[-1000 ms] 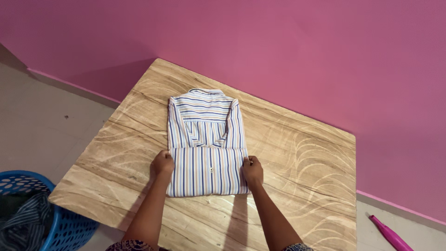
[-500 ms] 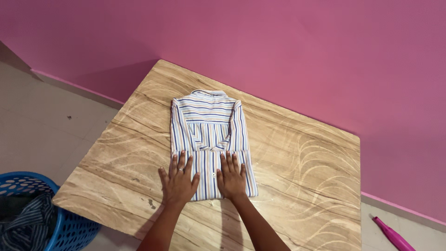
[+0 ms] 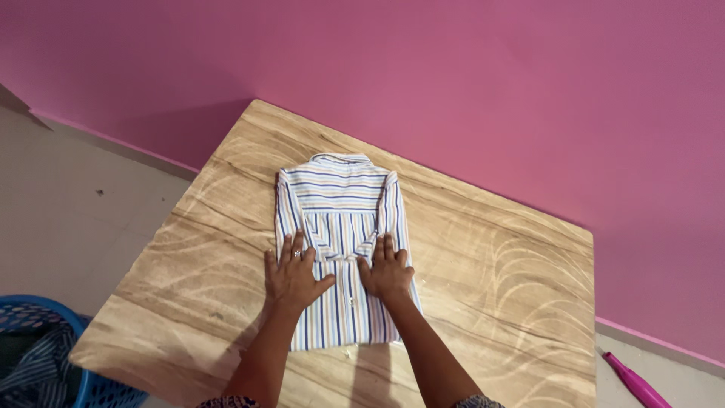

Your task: The person takes a striped shirt out of a laundry basket, lays it flat on a wooden table, and folds it into a rectangular shape.

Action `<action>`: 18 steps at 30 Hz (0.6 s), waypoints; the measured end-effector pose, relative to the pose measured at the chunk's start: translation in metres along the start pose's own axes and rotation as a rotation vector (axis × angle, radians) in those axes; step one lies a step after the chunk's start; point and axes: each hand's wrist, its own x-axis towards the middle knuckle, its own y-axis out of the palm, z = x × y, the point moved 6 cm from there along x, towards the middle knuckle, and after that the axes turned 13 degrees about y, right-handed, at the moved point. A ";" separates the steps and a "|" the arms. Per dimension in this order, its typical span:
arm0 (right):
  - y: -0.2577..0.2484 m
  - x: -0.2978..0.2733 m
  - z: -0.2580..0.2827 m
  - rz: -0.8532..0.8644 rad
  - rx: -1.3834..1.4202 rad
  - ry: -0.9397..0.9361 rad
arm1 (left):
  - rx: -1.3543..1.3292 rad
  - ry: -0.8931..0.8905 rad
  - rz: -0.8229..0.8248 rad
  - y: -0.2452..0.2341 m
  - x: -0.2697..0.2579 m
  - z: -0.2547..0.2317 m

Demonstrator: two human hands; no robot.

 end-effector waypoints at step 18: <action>-0.004 0.082 0.010 -0.512 0.301 -0.407 | -0.020 0.068 -0.206 -0.008 0.060 0.029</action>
